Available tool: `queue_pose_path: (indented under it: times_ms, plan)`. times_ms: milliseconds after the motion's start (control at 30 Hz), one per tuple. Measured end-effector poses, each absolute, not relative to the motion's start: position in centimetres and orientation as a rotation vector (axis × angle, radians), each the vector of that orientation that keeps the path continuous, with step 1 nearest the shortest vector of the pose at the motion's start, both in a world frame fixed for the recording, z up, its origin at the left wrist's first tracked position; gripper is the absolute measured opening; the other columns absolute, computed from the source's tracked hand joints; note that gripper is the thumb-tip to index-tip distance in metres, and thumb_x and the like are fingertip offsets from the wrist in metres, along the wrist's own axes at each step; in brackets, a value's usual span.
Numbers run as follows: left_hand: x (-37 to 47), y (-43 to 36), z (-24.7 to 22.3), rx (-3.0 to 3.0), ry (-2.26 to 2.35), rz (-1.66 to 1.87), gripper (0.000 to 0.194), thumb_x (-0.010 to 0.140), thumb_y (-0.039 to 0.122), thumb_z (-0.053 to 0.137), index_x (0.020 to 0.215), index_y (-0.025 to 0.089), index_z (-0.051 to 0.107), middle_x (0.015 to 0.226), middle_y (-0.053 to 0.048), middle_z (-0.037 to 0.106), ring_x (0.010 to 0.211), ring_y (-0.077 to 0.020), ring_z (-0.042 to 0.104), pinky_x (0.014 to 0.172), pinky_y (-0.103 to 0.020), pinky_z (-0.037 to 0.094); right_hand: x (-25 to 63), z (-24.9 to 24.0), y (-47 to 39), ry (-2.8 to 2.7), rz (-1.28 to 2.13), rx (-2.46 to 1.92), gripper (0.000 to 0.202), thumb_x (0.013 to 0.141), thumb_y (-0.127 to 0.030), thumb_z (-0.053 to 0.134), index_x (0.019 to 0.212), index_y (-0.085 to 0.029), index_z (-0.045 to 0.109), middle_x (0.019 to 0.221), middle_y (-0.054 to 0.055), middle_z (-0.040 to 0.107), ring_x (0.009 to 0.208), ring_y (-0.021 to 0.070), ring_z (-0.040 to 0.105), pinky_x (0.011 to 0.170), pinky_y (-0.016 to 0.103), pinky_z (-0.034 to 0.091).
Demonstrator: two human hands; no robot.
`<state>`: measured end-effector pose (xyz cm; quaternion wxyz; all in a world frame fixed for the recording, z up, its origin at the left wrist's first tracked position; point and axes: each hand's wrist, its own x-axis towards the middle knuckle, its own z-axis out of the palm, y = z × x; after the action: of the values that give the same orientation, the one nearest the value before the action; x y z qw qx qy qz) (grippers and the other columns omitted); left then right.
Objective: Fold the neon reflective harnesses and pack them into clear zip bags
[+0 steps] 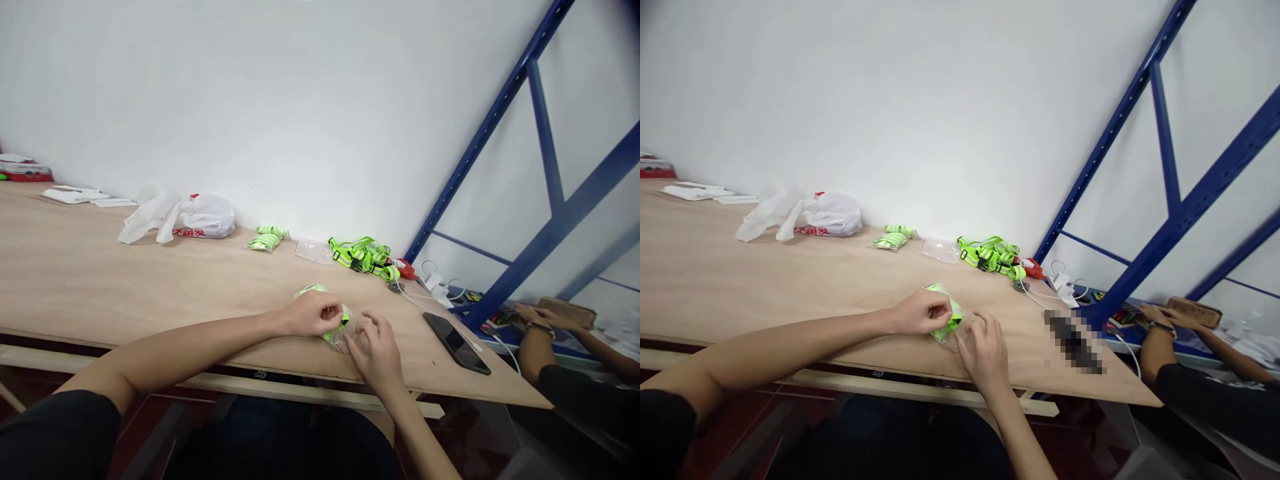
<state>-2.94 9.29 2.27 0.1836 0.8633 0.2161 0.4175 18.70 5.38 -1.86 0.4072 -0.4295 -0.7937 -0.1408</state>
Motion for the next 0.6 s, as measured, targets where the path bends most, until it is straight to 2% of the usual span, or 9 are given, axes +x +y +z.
queue_pose_path:
  times_ms: [67, 167, 333, 500, 600]
  plan:
    - [-2.5, 8.7, 1.9, 2.588, 0.555, 1.202, 0.011, 0.086, 0.019, 0.052, 0.077, 0.016, 0.059, 0.066, 0.001, 0.058, 0.06, -0.0103, 0.051, 0.06, -0.021, 0.039, 18.4, -1.8, 5.3, -2.141, -0.589, -0.992, 0.016, 0.09, -0.03, 0.058, 0.104, -0.026, 0.065, 0.135, 0.018, 0.057, 0.126, 0.0361, 0.052, 0.097, 0.053, 0.047]
    - [-2.1, 8.2, 1.7, 2.819, 0.43, 1.189, 0.017, 0.093, 0.022, 0.046, 0.082, 0.017, 0.058, 0.073, -0.003, 0.062, 0.069, -0.0141, 0.056, 0.069, -0.023, 0.044, 18.1, -1.6, 5.5, -2.292, -0.754, -0.906, 0.026, 0.091, -0.027, 0.057, 0.116, -0.026, 0.065, 0.144, 0.016, 0.055, 0.134, 0.0342, 0.047, 0.105, 0.056, 0.041]
    - [-2.1, 8.0, 1.7, 2.912, 0.342, 1.179, 0.021, 0.1, 0.024, 0.04, 0.09, 0.017, 0.057, 0.084, -0.008, 0.065, 0.082, -0.018, 0.061, 0.079, -0.028, 0.048, 18.3, -1.9, 6.2, -2.39, -0.775, -0.867, 0.031, 0.093, -0.027, 0.052, 0.12, -0.018, 0.065, 0.134, 0.02, 0.063, 0.12, 0.032, 0.059, 0.102, 0.054, 0.045]
    - [-2.1, 8.5, 1.6, 2.83, 0.311, 1.142, 0.024, 0.102, 0.025, 0.037, 0.095, 0.015, 0.058, 0.09, -0.011, 0.066, 0.085, -0.0184, 0.061, 0.081, -0.03, 0.05, 18.3, -2.4, 6.5, -2.383, -0.717, -0.866, 0.031, 0.089, -0.016, 0.05, 0.114, -0.015, 0.068, 0.119, 0.018, 0.071, 0.107, 0.0296, 0.065, 0.098, 0.048, 0.048]
    - [-2.2, 8.6, 1.7, 2.766, 0.377, 1.144, 0.024, 0.102, 0.027, 0.038, 0.094, 0.016, 0.057, 0.09, -0.01, 0.066, 0.085, -0.0188, 0.061, 0.08, -0.031, 0.051, 17.7, -2.5, 6.9, -2.342, -0.729, -0.914, 0.03, 0.087, -0.013, 0.052, 0.111, -0.014, 0.07, 0.124, 0.019, 0.069, 0.106, 0.0309, 0.065, 0.095, 0.049, 0.05]
